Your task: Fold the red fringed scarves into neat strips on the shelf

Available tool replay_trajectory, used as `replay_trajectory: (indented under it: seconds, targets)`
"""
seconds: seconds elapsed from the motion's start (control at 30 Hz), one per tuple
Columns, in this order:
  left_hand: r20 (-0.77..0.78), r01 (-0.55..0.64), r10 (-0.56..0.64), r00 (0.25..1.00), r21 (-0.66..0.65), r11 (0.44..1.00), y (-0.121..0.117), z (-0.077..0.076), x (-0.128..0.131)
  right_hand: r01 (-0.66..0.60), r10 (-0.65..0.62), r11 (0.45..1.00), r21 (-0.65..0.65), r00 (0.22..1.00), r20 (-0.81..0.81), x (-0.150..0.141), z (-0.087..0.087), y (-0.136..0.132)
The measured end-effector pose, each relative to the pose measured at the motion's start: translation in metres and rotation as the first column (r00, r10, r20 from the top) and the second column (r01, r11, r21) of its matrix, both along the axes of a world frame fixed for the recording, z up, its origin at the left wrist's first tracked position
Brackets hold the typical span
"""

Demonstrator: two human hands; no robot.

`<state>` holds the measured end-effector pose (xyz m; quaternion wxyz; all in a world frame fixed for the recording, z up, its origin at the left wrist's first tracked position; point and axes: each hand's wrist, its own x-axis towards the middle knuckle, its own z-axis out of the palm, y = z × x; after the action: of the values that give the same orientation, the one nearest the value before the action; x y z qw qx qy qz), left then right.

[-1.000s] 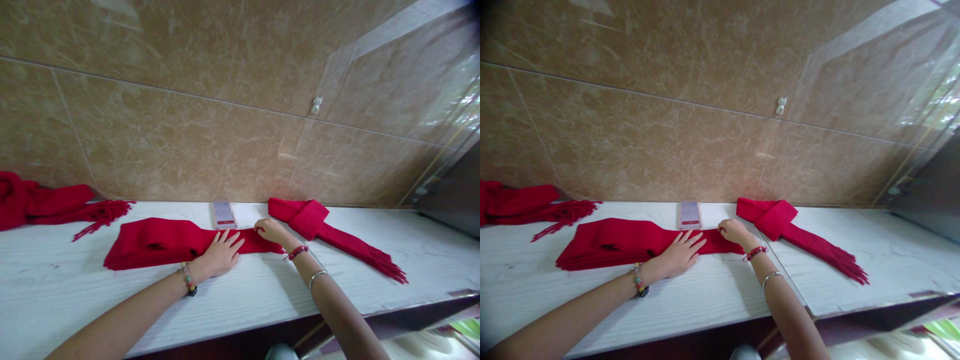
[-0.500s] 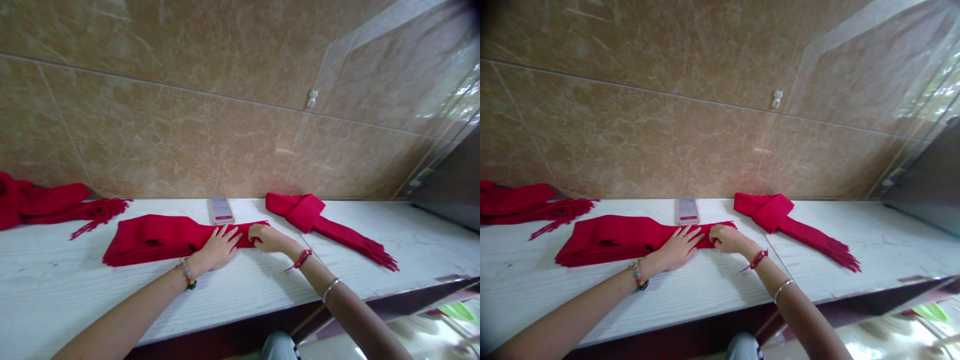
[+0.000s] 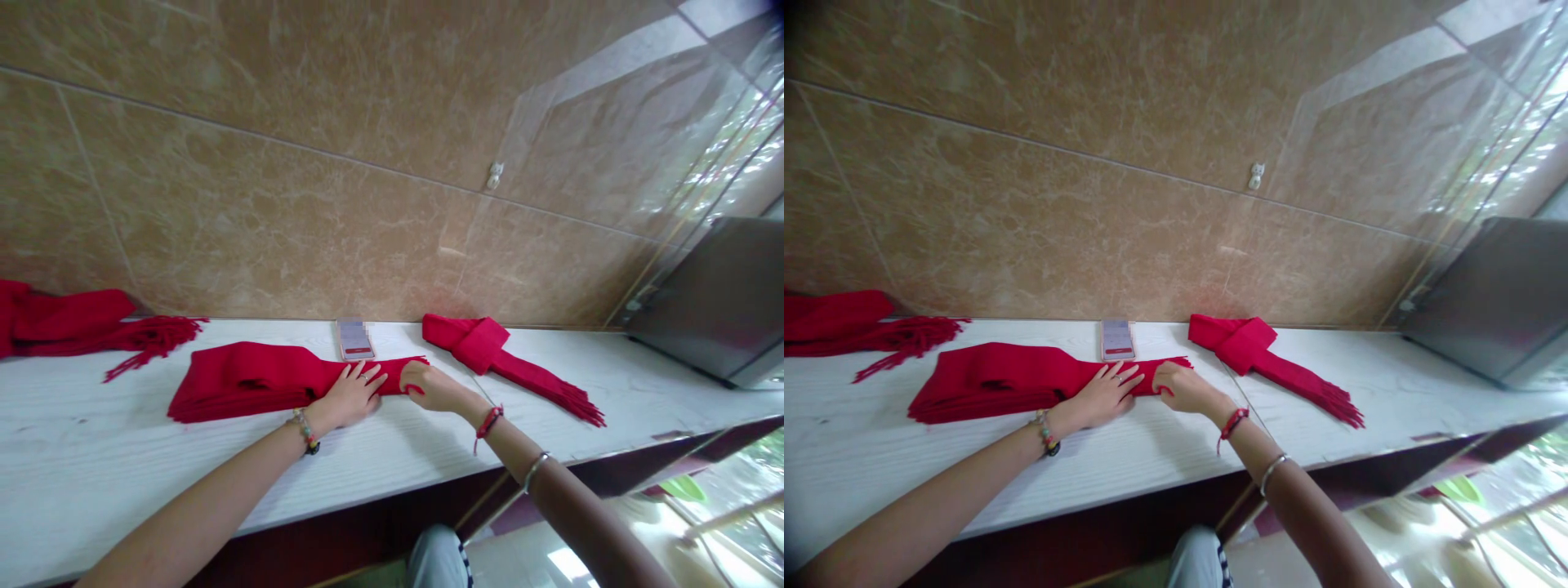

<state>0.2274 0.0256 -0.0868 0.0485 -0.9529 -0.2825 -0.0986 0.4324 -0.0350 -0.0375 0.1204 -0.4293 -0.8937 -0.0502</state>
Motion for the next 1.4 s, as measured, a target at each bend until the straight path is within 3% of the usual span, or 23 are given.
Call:
replay_trajectory:
  seconds: [0.07,0.13,0.3,0.4,0.5,0.6,0.67,0.77,0.9,1.0,1.1,1.2,1.4]
  targets:
    - [0.010,0.005,-0.005,1.000,0.010,1.000,0.000,0.000,0.000,-0.028,0.032,0.998,-0.048,0.997,0.070,-0.007,-0.005,0.005]
    - [0.022,0.013,-0.013,1.000,0.015,1.000,-0.001,-0.001,-0.001,-0.010,0.020,0.997,-0.073,0.990,0.140,0.003,-0.009,0.006]
    - [0.029,0.013,-0.013,0.999,-0.002,1.000,-0.001,-0.001,-0.002,0.205,-0.185,0.977,-0.053,0.948,0.259,0.066,-0.010,-0.009]
    - [0.028,0.011,-0.011,1.000,-0.006,1.000,-0.001,-0.001,-0.002,0.310,-0.291,0.950,-0.028,0.916,0.278,0.084,-0.004,-0.018]
    - [0.038,0.000,0.000,0.999,0.004,1.000,-0.002,-0.001,-0.002,0.300,-0.300,0.954,0.022,0.948,0.105,0.068,0.005,-0.014]
    - [0.068,-0.050,0.048,0.997,0.031,0.998,-0.004,-0.002,-0.001,0.247,-0.240,0.967,0.068,0.965,-0.103,0.029,0.006,0.004]
    - [0.085,-0.084,0.080,0.993,0.042,0.996,-0.004,-0.003,-0.002,0.241,-0.232,0.969,0.059,0.965,-0.124,0.005,-0.004,0.019]
    - [0.070,-0.087,0.085,0.994,0.029,0.996,-0.003,-0.003,-0.004,0.320,-0.318,0.947,0.027,0.947,-0.049,-0.013,-0.030,0.038]
    - [0.034,-0.074,0.074,0.997,0.003,0.997,-0.001,-0.004,-0.007,0.287,-0.288,0.958,0.017,0.955,0.069,0.001,-0.058,0.047]
    - [0.020,-0.081,0.081,0.997,-0.011,0.997,-0.001,-0.004,-0.007,0.371,-0.370,0.929,-0.024,0.929,0.025,0.027,-0.065,0.045]
    - [0.016,-0.080,0.081,0.997,-0.024,0.996,-0.001,-0.002,-0.006,0.473,-0.478,0.878,-0.079,0.876,-0.066,0.051,-0.061,0.042]
    - [0.008,-0.081,0.081,0.997,-0.038,0.996,-0.002,-0.001,-0.006,0.462,-0.466,0.885,-0.056,0.878,-0.109,0.060,-0.050,0.045]
    - [0.004,-0.082,0.082,0.997,-0.036,0.996,-0.001,0.000,-0.006,0.299,-0.300,0.954,-0.035,0.940,-0.164,0.024,-0.036,0.063]
